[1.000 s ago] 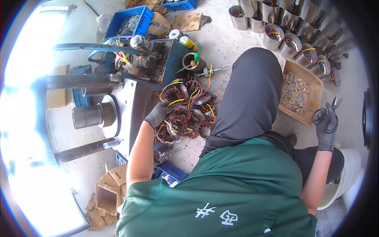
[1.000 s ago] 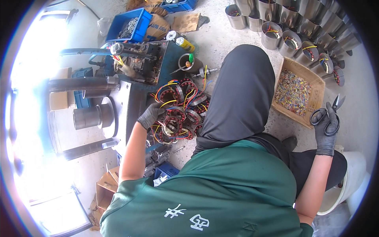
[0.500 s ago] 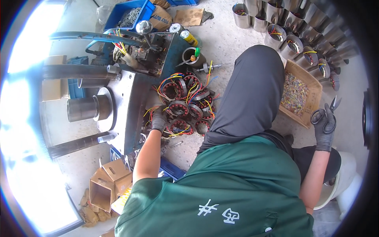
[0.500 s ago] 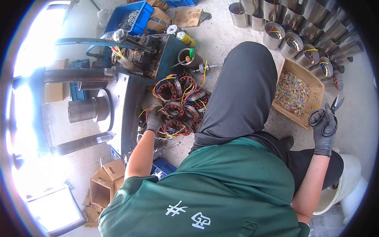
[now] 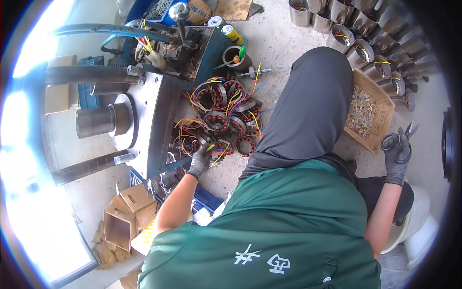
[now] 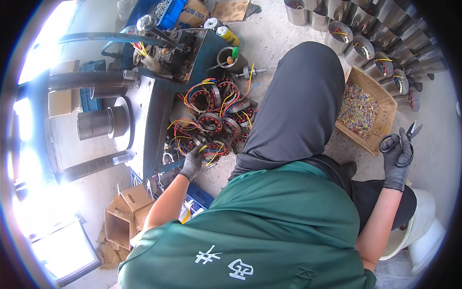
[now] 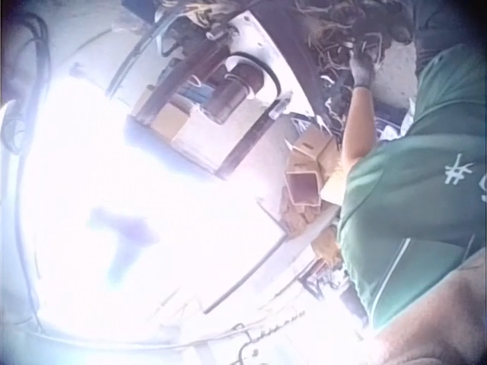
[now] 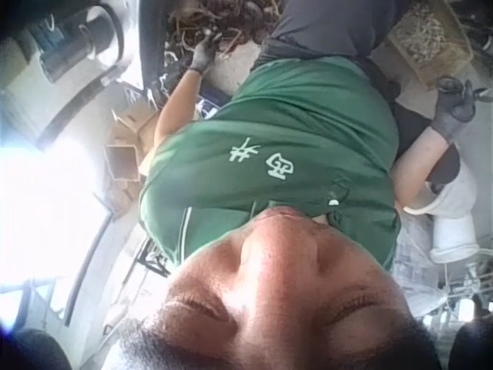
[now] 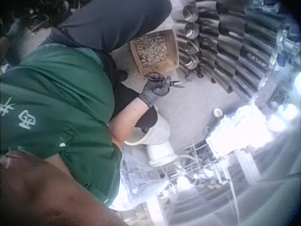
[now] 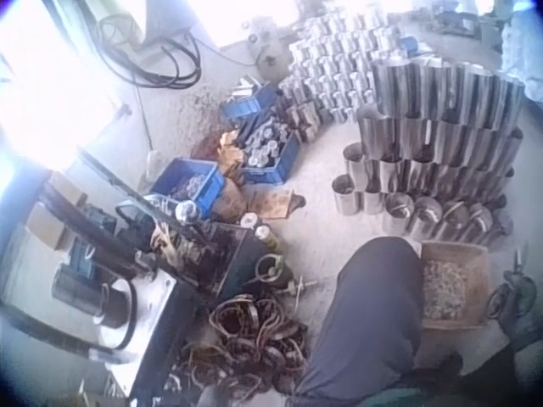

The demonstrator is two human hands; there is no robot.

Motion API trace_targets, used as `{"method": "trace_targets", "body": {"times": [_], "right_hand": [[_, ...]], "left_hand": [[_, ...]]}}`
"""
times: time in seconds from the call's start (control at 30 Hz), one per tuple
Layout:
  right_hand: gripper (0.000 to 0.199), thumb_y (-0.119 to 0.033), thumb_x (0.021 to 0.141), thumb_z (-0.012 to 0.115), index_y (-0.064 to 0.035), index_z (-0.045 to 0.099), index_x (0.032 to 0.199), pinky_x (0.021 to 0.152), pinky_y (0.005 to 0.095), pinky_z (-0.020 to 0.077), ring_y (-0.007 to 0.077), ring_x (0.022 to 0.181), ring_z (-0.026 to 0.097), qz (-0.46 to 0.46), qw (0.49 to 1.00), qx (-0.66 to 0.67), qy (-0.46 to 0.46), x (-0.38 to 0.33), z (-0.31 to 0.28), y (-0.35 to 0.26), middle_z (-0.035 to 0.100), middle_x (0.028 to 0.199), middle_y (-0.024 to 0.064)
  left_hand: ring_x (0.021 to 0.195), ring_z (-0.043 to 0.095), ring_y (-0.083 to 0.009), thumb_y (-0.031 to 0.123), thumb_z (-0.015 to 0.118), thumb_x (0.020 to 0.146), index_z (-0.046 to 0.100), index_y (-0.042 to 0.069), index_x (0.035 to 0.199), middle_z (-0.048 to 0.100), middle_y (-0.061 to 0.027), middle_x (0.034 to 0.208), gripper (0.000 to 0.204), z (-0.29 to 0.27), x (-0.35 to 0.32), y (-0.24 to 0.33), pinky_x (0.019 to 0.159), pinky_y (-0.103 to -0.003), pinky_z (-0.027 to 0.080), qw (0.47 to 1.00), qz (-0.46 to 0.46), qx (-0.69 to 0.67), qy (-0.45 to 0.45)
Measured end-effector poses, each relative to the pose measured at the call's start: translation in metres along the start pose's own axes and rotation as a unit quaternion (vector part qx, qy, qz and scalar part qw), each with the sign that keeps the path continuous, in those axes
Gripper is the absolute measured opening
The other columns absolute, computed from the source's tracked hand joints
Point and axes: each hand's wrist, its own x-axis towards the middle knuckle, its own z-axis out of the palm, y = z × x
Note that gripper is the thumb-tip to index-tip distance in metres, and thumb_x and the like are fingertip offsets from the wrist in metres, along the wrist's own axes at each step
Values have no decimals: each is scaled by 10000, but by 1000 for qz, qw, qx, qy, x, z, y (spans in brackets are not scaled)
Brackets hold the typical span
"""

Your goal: The person is assembling components of an electric motor using a pressing machine in a workshop.

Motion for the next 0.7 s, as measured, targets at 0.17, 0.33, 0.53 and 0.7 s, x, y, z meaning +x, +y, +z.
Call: {"method": "trace_targets", "body": {"times": [0.17, 0.33, 0.53, 0.7], "right_hand": [[407, -226, 1034, 575, -38, 541, 1393, 696, 368, 516, 200, 757, 619, 20, 1000, 14, -3, -1, 10, -2, 609, 851, 68], [390, -224, 1025, 596, -42, 586, 1369, 711, 363, 523, 200, 790, 632, 1, 1000, 3, -19, 1, 0, 1, 619, 876, 74], [387, -216, 1017, 606, -37, 596, 1360, 723, 362, 526, 199, 793, 634, -28, 998, -49, 8, 2, -15, 1, 625, 883, 65], [390, -240, 1007, 623, -129, 573, 1378, 695, 357, 512, 168, 769, 617, -30, 997, 11, -76, -12, 1, -17, 591, 831, 29]], "left_hand": [[962, 626, -117, -83, 571, 942, 660, 69, 1334, 748, -84, 1158, 430, 7, -2, -4, 883, -296, 522, 956, 5, 160, -246], [1020, 677, -197, -3, 579, 978, 645, 26, 1297, 746, -107, 1099, 327, 38, 18, -23, 890, -343, 543, 867, 113, 318, -365], [1170, 634, -205, 121, 457, 1076, 655, 71, 1235, 666, -91, 1229, 259, 36, 39, -39, 992, -351, 541, 891, -265, -210, -302], [1206, 643, -251, 120, 511, 1058, 604, 82, 1365, 678, -123, 1311, 324, 18, 48, -21, 1083, -393, 513, 846, -251, -453, -127]]}}
